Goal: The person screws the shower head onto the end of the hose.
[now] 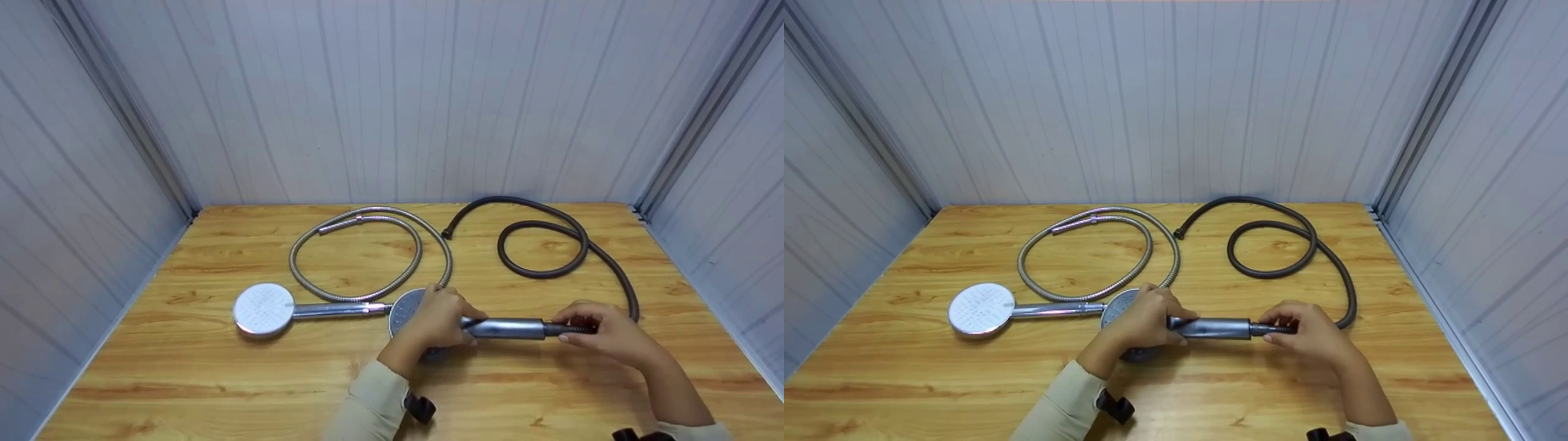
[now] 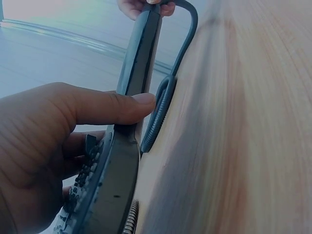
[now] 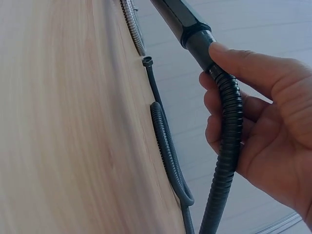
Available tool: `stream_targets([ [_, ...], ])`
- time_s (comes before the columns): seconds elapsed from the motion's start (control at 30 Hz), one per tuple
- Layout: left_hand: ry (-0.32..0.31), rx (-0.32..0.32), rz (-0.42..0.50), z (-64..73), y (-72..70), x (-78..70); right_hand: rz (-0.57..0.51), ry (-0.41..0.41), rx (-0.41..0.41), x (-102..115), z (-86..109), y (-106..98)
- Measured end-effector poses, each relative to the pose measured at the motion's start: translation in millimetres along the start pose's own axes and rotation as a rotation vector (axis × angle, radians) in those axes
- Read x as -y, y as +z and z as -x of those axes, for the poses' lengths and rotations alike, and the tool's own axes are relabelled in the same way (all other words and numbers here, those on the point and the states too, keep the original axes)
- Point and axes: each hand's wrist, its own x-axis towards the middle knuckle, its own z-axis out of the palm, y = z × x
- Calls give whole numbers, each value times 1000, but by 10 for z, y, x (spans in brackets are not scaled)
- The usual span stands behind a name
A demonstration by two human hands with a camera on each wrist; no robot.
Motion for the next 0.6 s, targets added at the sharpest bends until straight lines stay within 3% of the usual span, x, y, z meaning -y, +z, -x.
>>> stream_targets([
  [0.2,-5,-13,-22,-1,8,-8,-28,-9,-15,-28,2,5],
  [0.6,-16,8,-32,-33,-21,-1,30,-21,-95,-101,41,11],
])
